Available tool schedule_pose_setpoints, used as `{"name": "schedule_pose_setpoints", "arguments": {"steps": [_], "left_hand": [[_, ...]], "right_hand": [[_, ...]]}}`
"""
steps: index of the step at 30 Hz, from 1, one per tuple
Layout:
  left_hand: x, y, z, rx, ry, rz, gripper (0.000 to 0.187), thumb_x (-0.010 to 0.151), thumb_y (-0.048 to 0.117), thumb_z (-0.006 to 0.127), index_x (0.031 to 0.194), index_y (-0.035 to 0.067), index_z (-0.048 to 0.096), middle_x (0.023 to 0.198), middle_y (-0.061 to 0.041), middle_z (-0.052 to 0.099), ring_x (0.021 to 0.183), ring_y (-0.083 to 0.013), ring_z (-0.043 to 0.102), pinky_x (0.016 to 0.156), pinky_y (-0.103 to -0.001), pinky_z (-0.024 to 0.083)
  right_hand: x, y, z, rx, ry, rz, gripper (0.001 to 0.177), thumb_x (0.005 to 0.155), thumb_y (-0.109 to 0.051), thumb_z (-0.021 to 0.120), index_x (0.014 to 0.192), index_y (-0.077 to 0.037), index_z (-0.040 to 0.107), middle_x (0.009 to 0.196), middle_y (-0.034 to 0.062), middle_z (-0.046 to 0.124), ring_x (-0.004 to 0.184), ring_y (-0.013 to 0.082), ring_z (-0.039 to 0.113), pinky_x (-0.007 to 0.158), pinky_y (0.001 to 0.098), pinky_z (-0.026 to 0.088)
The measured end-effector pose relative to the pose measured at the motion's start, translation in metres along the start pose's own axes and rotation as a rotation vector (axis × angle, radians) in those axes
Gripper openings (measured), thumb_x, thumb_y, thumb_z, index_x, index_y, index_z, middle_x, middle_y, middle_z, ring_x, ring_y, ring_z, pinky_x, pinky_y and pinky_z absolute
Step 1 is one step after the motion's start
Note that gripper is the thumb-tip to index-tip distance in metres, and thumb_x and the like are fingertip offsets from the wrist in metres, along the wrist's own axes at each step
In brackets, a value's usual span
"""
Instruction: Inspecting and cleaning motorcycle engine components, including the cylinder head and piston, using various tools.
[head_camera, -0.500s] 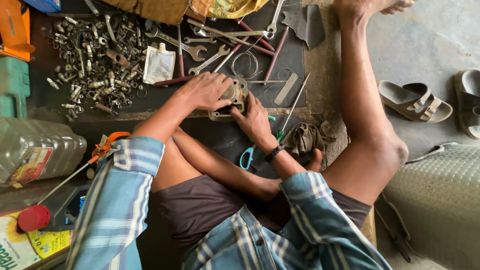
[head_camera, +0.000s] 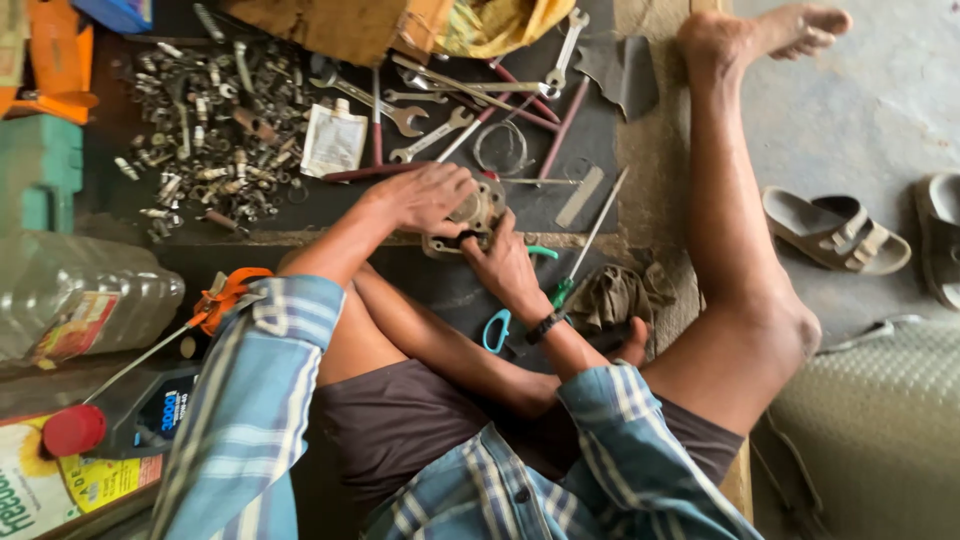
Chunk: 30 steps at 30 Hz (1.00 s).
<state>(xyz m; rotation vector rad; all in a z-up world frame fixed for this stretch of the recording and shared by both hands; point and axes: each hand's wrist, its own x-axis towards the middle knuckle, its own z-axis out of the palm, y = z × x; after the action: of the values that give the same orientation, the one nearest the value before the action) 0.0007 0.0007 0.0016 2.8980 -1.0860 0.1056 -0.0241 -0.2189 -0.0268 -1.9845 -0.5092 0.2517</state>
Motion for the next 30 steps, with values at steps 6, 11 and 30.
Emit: {"name": "schedule_pose_setpoints", "arguments": {"steps": [6,11,30], "left_hand": [[-0.008,0.005,0.017,0.093,-0.027,-0.073,0.066,0.092,0.056,0.067,0.117,-0.004,0.056,0.099,-0.02,0.062,0.089,-0.0371,0.064,0.08,-0.047,0.052],[-0.019,0.029,0.024,-0.003,0.269,-0.274,0.066,0.088,0.058,0.07,0.116,-0.001,0.058,0.099,-0.019,0.064,0.092,-0.037,0.066,0.086,-0.049,0.053],[-0.055,0.021,0.022,-0.954,0.927,-1.031,0.049,0.105,0.051,0.053,0.123,0.006,0.057,0.103,-0.006,0.07,0.09,-0.0137,0.068,0.074,-0.028,0.055]], "right_hand": [[0.005,0.0,-0.005,-0.091,-0.027,0.059,0.073,0.089,-0.034,0.068,0.138,0.011,0.036,0.095,0.0382,0.067,0.092,0.0553,0.065,0.08,0.0558,0.053],[0.009,0.016,-0.009,-0.152,-0.045,0.071,0.064,0.091,-0.033,0.067,0.136,0.006,0.045,0.097,0.0353,0.07,0.094,0.0531,0.067,0.083,0.0546,0.053],[0.025,0.086,-0.135,-0.357,0.149,0.128,0.06,0.075,-0.016,0.081,0.129,0.0,0.062,0.116,0.0185,0.072,0.099,0.0263,0.071,0.079,0.0363,0.057]]}}
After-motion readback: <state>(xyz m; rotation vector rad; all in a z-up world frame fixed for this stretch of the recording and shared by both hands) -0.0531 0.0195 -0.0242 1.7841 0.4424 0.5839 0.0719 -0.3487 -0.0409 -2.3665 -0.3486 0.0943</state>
